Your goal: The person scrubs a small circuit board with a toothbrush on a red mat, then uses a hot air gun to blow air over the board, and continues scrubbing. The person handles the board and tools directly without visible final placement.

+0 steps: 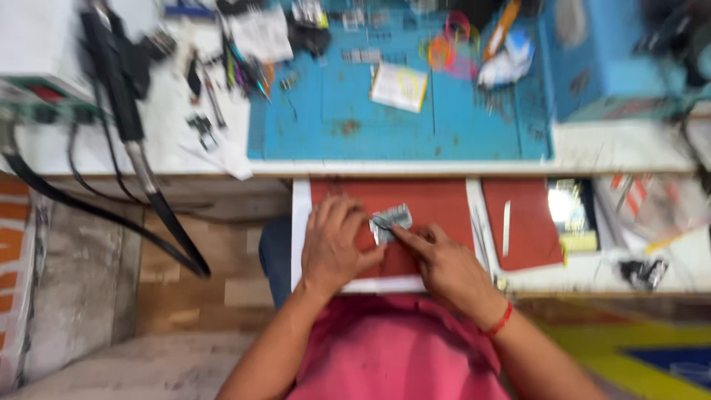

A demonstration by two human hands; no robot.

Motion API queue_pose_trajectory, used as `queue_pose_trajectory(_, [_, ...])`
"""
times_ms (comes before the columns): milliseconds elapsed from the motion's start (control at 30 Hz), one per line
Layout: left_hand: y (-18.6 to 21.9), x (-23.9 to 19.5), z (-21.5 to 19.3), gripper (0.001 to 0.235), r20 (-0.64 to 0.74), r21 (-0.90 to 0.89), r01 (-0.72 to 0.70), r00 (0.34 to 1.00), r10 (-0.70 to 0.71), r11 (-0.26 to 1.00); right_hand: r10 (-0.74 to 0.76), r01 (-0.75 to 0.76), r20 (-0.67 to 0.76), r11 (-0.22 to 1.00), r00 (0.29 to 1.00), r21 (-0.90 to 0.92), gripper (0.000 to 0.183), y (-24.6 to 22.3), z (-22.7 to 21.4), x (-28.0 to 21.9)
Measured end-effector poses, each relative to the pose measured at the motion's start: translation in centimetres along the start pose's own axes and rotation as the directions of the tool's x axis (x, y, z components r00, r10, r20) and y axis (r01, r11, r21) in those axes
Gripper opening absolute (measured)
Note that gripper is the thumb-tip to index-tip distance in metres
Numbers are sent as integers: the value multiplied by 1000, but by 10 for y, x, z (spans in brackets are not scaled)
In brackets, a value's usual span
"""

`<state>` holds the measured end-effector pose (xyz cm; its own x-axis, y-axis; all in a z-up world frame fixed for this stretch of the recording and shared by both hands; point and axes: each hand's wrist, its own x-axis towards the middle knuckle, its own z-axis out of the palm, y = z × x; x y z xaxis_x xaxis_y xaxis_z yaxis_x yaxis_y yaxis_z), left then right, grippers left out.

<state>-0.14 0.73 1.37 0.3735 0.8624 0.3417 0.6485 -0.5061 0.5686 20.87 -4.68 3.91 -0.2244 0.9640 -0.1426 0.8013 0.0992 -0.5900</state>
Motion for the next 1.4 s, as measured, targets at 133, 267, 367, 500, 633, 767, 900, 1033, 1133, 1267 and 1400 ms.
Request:
queue_pose_trajectory(133, [0,-7,1,47,-20,-17,9,1000,-9,1000,89,-90,-29,994,996,-62,50,4,1,2])
queue_pose_trajectory(267, [-4,-8,4,44,-2,-26,18,1000,-18,1000,212,-302,248,856,945,419,48,8,-15,-7])
queue_pose_trajectory(367, [-2,-6,4,45,0,-16,30,1000,-30,999,176,-317,294,773,939,550,48,7,-28,-11])
queue_pose_trajectory(500, [0,-4,2,45,-12,-6,11,1000,-11,1000,13,-20,184,999,983,33,64,-5,-12,-9])
queue_pose_trajectory(633, [-1,-7,2,46,-16,12,-22,1000,22,1000,100,-97,135,995,986,-27,57,-7,-2,-10])
queue_pose_trajectory(767, [1,-6,3,44,-21,33,-45,999,45,998,137,-133,16,980,990,-146,61,0,-6,-4])
queue_pose_trajectory(900, [1,-8,5,44,-45,40,-74,996,76,996,23,-6,134,992,991,-125,68,7,-7,-5])
queue_pose_trajectory(1033, [-2,-7,7,44,-49,52,-85,995,88,995,59,-59,0,992,998,-108,65,11,-4,-9])
queue_pose_trajectory(1133, [-2,-7,7,45,-59,53,-92,994,95,994,1,9,79,992,997,-129,69,10,-5,-5])
queue_pose_trajectory(1267, [-2,-9,8,45,-44,56,-90,995,92,994,54,-48,35,985,998,-165,67,6,-7,-3])
queue_pose_trajectory(1400, [-2,-9,4,46,-41,48,-87,995,89,995,-38,58,128,985,991,-160,70,-4,-8,-5])
